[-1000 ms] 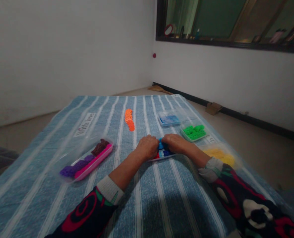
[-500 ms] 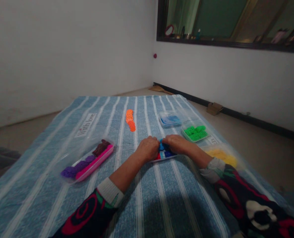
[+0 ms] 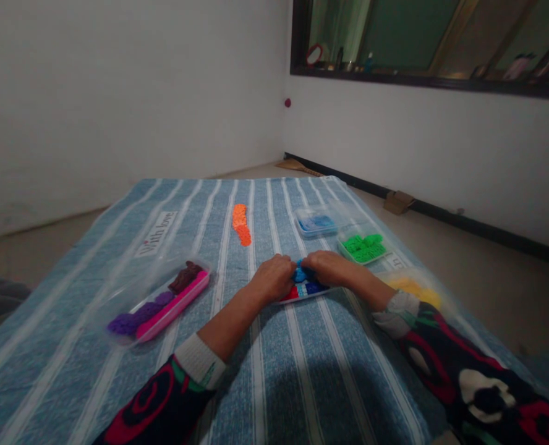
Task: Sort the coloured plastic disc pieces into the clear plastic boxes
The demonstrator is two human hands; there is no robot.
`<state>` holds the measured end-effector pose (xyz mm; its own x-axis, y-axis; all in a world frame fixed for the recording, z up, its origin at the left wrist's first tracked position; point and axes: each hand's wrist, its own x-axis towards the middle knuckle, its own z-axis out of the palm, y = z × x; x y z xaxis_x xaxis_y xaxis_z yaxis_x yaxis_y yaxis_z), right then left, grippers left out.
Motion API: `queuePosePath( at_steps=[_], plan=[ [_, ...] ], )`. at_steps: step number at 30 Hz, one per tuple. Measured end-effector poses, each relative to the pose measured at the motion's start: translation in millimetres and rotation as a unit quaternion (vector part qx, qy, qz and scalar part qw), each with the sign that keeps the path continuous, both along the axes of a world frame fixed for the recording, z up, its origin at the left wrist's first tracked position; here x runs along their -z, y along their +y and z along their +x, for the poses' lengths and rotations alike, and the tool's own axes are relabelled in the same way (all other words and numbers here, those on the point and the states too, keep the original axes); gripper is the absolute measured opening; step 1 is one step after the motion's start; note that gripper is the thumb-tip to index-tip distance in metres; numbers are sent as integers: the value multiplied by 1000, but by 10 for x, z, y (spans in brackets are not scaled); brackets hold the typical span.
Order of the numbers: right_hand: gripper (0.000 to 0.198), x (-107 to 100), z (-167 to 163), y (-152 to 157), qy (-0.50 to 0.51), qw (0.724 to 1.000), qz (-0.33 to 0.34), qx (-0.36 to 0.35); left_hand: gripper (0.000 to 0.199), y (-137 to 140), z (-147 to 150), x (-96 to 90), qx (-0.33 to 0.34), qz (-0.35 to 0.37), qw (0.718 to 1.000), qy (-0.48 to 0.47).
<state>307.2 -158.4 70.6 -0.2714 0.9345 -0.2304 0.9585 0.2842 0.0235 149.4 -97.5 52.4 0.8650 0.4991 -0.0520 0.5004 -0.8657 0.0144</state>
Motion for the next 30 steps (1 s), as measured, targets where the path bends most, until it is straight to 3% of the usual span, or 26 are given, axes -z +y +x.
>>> queuePosePath(
  at_steps=[15, 22, 30],
  plan=[
    [33, 45, 88, 54, 13, 1000, -3, -15, 21, 12, -14, -20, 22, 2, 1000, 10],
    [33, 30, 75, 75, 7, 1000, -14, -17, 23, -40, 43, -65, 1, -15, 1000, 15],
    [32, 28, 82, 67, 7, 1000, 11, 0, 24, -42, 114, 23, -12, -9, 1000, 7]
  ],
)
